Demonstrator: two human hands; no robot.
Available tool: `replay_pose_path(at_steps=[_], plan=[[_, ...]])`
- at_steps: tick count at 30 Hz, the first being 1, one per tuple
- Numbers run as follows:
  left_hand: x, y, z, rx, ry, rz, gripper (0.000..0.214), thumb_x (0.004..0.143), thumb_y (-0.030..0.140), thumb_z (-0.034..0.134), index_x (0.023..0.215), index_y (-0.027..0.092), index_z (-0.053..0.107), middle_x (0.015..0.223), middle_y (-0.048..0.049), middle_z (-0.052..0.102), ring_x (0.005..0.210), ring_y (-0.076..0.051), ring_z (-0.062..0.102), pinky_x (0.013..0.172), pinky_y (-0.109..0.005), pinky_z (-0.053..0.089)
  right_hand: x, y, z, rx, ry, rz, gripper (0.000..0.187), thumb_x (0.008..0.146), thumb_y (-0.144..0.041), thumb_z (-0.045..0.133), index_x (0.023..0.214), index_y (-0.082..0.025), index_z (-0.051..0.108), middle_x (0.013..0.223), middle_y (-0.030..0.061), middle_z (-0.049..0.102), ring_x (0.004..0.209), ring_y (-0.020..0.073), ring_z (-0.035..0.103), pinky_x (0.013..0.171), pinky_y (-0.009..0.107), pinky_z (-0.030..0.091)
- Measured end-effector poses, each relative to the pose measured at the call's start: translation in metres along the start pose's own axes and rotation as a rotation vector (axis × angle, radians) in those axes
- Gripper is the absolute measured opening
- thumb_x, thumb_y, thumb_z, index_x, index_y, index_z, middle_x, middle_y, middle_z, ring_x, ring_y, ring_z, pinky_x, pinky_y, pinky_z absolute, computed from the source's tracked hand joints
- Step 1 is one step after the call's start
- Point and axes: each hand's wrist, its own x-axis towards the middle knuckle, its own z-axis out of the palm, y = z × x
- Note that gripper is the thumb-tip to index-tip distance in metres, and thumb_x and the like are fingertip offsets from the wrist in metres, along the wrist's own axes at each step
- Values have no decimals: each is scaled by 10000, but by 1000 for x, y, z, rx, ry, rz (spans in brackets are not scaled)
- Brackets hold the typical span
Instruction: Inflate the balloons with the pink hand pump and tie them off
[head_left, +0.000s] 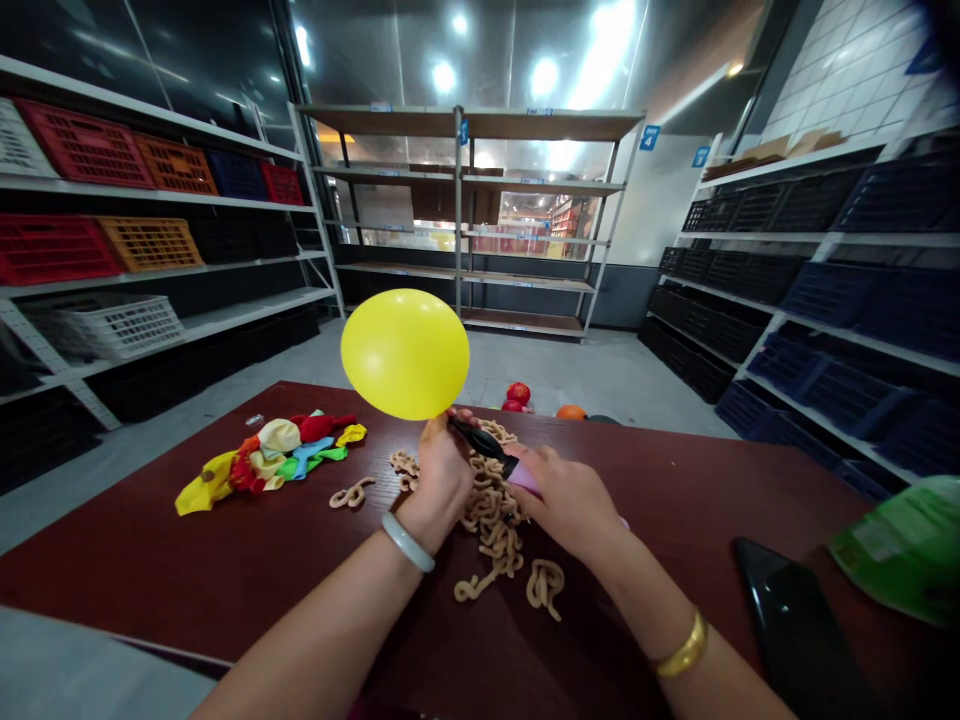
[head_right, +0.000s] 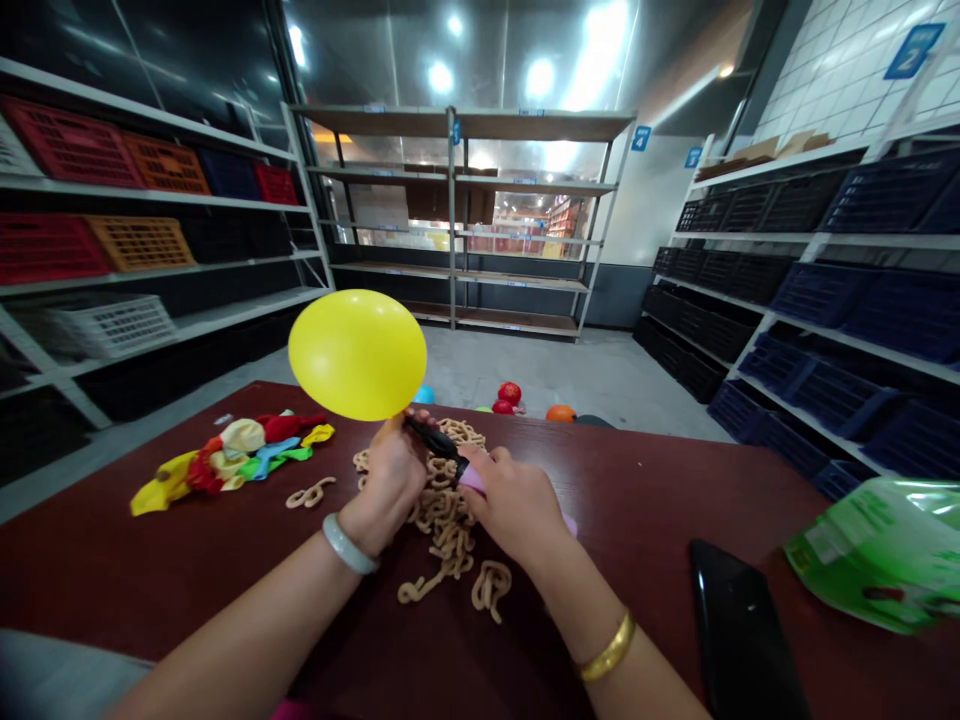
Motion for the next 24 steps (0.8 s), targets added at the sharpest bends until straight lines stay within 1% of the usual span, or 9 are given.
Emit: replay_pose_path(at_steps=[3, 6, 9, 12, 15, 17, 19, 21, 24], plan=[[19, 18, -6, 25, 43, 15, 136, 853, 128, 541, 721, 162, 540, 697, -34, 653, 648, -125, 644, 703, -256, 518, 3, 10, 0, 52, 0, 35, 497, 932, -432, 509, 1414, -331, 443, 1182, 71, 643, 984, 249, 659, 806, 337, 447], [32, 29, -13, 61, 84, -14, 109, 845, 114, 557, 747, 161, 550, 730, -51, 680, 675, -133, 669, 717, -258, 523, 8, 29, 1, 45, 16, 149, 467, 947, -412, 480, 1392, -273, 449, 1172, 97, 661, 997, 260, 661, 799, 334, 438], [35, 30, -17, 101, 45, -55, 64, 817, 139, 595, 771, 161, 556, 741, -48, 684, 658, -134, 667, 678, -251, 514, 12, 52, 4, -32, -17, 260, 453, 950, -394, 470, 1376, -240, 455, 1153, 120, 674, 1016, 284, 662, 786, 346, 435], [32, 25, -17, 163, -2, -85, 88, 782, 177, 609, 746, 169, 529, 694, -27, 655, 593, -129, 633, 592, -235, 484, 14, 70, 9, -90, -88, 332, 466, 941, -390, 478, 1376, -226, 454, 1152, 139, 673, 1037, 302, 659, 796, 366, 437], [27, 22, -16, 212, -80, -115, 147, 747, 216, 616, 703, 183, 480, 642, -7, 606, 532, -116, 576, 506, -209, 424, 13, 81, 12, -118, -176, 365, 470, 906, -395, 524, 1344, -228, 489, 1141, 142, 674, 1052, 319, 651, 807, 383, 439], [23, 20, -16, 226, -158, -159, 191, 734, 238, 604, 667, 196, 430, 584, 15, 533, 479, -105, 504, 426, -184, 327, 13, 84, 12, -131, -212, 376, 466, 876, -387, 558, 1314, -233, 516, 1140, 143, 674, 1067, 328, 642, 815, 392, 440], [18, 20, -15, 217, -208, -221, 217, 730, 253, 574, 639, 206, 382, 529, 34, 434, 434, -97, 413, 376, -178, 215, 12, 86, 12, -130, -222, 394, 474, 855, -376, 578, 1306, -240, 522, 1144, 141, 673, 1078, 328, 637, 819, 395, 442], [14, 22, -14, 192, -214, -278, 223, 728, 263, 538, 620, 214, 349, 507, 43, 354, 417, -96, 345, 361, -186, 159, 11, 87, 10, -126, -220, 429, 470, 847, -382, 586, 1292, -239, 531, 1144, 142, 669, 1081, 321, 635, 812, 391, 447], [13, 29, -11, 176, -187, -300, 230, 741, 294, 492, 604, 221, 322, 510, 46, 300, 407, -95, 290, 354, -196, 153, 11, 89, 8, -139, -218, 466, 429, 847, -417, 605, 1219, -205, 574, 1146, 153, 658, 1087, 313, 631, 812, 383, 454]])
